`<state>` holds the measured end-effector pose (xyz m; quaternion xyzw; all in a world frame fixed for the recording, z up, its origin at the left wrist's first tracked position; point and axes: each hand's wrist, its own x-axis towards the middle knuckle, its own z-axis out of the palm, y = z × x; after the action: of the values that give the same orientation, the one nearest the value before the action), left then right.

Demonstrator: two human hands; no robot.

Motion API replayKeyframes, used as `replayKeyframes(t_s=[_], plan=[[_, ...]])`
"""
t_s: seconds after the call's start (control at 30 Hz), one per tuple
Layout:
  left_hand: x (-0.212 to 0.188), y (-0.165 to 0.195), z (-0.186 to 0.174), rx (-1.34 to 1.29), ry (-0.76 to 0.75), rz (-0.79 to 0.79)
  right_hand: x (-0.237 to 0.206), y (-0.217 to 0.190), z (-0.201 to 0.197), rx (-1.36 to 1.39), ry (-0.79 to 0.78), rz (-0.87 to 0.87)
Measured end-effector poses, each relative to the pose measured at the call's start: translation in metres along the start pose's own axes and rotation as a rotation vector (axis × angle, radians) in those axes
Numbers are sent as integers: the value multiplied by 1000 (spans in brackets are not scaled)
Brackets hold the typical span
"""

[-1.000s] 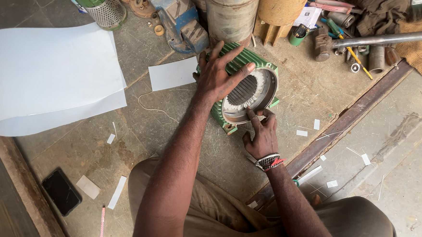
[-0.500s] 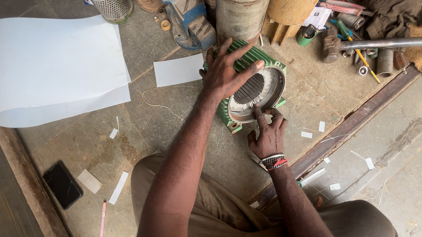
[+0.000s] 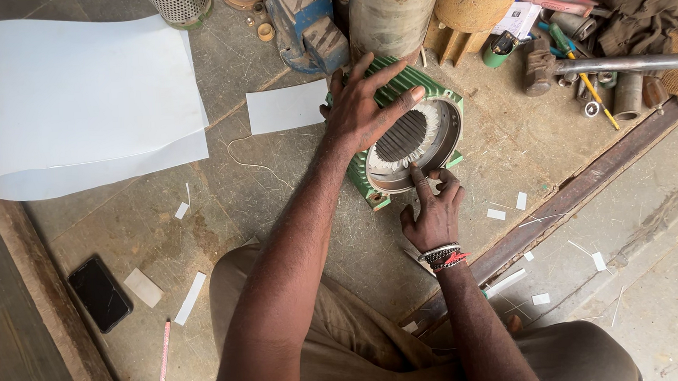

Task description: The person sits on the floor and works on a green motor stator, inserting white paper strips into the winding slots using fingers and a metal tool. The person also cuts additional paper strips with scissors and continues placing them into the stator.

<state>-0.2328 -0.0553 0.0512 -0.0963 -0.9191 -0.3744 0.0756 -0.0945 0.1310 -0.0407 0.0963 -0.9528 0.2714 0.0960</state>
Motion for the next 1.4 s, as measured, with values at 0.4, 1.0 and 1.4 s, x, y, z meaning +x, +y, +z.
replayKeyframes(t_s=[0.4,1.0,1.4], plan=[[3,1,-3,28,-24,-63,0,0,-1,51,12,-2],[1,1,-5,53,-58,-104,-2,-4,-4,61,24,0],[0,1,-4,81,-21,-60,-2,-4,-4,63,31,-11]])
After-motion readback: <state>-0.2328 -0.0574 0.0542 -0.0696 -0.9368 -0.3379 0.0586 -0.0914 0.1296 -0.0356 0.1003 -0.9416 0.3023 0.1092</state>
